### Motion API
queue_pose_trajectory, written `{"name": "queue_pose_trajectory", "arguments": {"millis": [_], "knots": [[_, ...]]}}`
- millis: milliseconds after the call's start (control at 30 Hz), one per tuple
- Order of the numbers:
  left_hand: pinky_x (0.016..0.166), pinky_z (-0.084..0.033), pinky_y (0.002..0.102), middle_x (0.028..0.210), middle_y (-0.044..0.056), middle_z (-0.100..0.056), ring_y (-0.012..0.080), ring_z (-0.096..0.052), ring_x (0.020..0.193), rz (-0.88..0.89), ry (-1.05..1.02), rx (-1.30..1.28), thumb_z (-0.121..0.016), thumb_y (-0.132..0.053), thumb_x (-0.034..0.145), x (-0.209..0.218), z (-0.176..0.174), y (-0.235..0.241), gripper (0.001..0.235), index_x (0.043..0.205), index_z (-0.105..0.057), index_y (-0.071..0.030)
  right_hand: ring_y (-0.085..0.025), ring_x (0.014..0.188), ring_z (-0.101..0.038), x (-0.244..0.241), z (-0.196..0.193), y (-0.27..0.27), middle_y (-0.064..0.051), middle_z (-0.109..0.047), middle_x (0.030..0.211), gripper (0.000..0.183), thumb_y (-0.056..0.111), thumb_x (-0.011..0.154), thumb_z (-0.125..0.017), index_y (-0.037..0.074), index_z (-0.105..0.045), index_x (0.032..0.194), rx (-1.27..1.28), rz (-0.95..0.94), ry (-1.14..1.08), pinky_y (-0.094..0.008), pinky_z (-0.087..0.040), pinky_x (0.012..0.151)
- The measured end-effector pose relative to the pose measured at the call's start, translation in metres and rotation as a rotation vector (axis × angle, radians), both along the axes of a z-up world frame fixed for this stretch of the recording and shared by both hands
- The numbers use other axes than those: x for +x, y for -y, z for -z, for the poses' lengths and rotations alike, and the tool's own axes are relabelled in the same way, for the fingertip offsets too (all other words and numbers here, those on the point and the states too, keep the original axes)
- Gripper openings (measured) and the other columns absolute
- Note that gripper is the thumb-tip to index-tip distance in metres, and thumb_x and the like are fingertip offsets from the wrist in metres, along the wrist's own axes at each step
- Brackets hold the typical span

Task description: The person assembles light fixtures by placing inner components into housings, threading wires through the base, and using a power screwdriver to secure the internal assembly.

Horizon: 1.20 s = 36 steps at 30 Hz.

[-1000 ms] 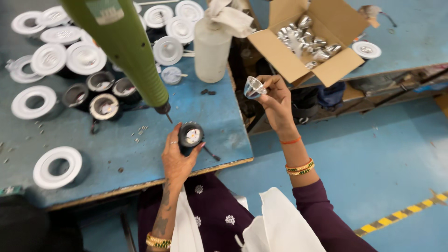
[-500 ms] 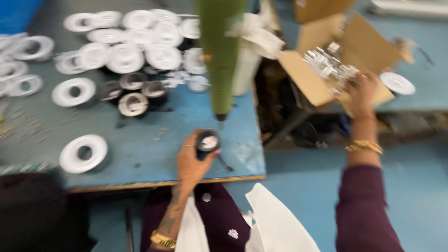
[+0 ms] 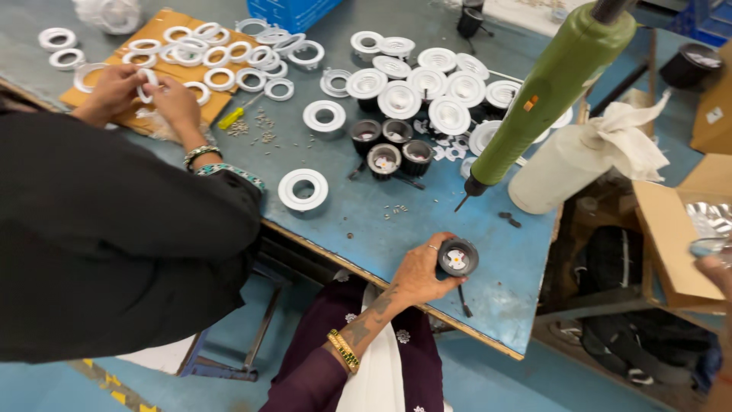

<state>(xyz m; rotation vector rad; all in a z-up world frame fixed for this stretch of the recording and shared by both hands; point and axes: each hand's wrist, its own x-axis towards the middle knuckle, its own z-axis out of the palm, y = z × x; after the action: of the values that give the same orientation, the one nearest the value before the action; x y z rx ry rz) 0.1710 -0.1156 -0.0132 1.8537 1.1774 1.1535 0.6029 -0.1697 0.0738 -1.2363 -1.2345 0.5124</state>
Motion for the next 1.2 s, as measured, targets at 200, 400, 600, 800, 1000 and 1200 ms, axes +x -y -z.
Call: {"name": "queue_pose_trajectory", "arguments": {"millis": [200, 400, 600, 800, 1000, 1200], "knots": [[0.093, -0.056, 0.043, 0.122, 0.017, -0.069, 0.0372, -0.069, 0.111, 0.028, 0.052, -0.022, -0.088, -0.028, 0.069, -0.003, 0.001, 0.002, 0.074, 0.131, -0.051, -0.008, -0.021, 0.11, -0.068, -0.151, -0.041, -0.009, -0.011, -0.066, 0.127, 0.055, 0.014, 0.076, -0.083, 0.002, -0.068, 0.128, -0.165, -0.227, 0.542, -0.033, -0.057, 0.093], [0.096, -0.056, 0.043, 0.123, 0.017, -0.067, 0.0381, -0.068, 0.113, 0.034, 0.084, 0.097, -0.091, -0.027, 0.068, -0.006, 0.006, 0.0, 0.075, 0.131, -0.055, -0.007, -0.021, 0.095, -0.074, -0.238, -0.044, -0.015, -0.007, -0.07, 0.12, 0.058, 0.017, 0.067, -0.087, 0.012, -0.071, 0.122, -0.243, -0.434, 0.745, -0.034, -0.056, 0.082], [0.095, -0.057, 0.042, 0.121, 0.014, -0.068, 0.0363, -0.069, 0.113, 0.121, 0.14, 0.117, -0.091, -0.022, 0.07, -0.007, 0.003, 0.0, 0.07, 0.129, -0.057, -0.008, -0.032, 0.098, -0.069, -0.256, -0.036, -0.024, -0.01, -0.066, 0.121, 0.055, 0.014, 0.074, -0.083, 0.016, -0.069, 0.127, -0.184, -0.494, 0.881, -0.04, -0.056, 0.081], [0.094, -0.057, 0.041, 0.121, 0.012, -0.068, 0.036, -0.068, 0.113, 0.164, 0.153, 0.084, -0.091, -0.012, 0.069, -0.009, 0.0, -0.001, 0.069, 0.129, -0.056, -0.01, -0.031, 0.099, -0.067, -0.26, -0.034, -0.021, -0.007, -0.067, 0.115, 0.052, 0.018, 0.071, -0.086, 0.013, -0.07, 0.121, -0.135, -0.453, 1.03, -0.041, -0.055, 0.08], [0.095, -0.057, 0.041, 0.123, 0.012, -0.067, 0.0354, -0.068, 0.113, 0.164, 0.167, 0.086, -0.087, -0.008, 0.071, -0.01, -0.001, 0.0, 0.068, 0.131, -0.055, -0.01, -0.03, 0.101, -0.064, -0.268, -0.027, -0.023, -0.006, -0.064, 0.119, 0.053, 0.018, 0.075, -0.085, 0.014, -0.07, 0.125, -0.128, -0.464, 1.064, -0.041, -0.055, 0.082], [0.096, -0.057, 0.041, 0.124, 0.012, -0.066, 0.0354, -0.067, 0.114, 0.16, 0.148, 0.094, -0.087, -0.007, 0.07, -0.01, -0.001, -0.001, 0.069, 0.131, -0.054, -0.009, -0.03, 0.1, -0.063, -0.268, -0.032, -0.02, -0.007, -0.063, 0.122, 0.055, 0.02, 0.073, -0.085, 0.012, -0.068, 0.125, -0.149, -0.462, 1.095, -0.041, -0.054, 0.078]]}}
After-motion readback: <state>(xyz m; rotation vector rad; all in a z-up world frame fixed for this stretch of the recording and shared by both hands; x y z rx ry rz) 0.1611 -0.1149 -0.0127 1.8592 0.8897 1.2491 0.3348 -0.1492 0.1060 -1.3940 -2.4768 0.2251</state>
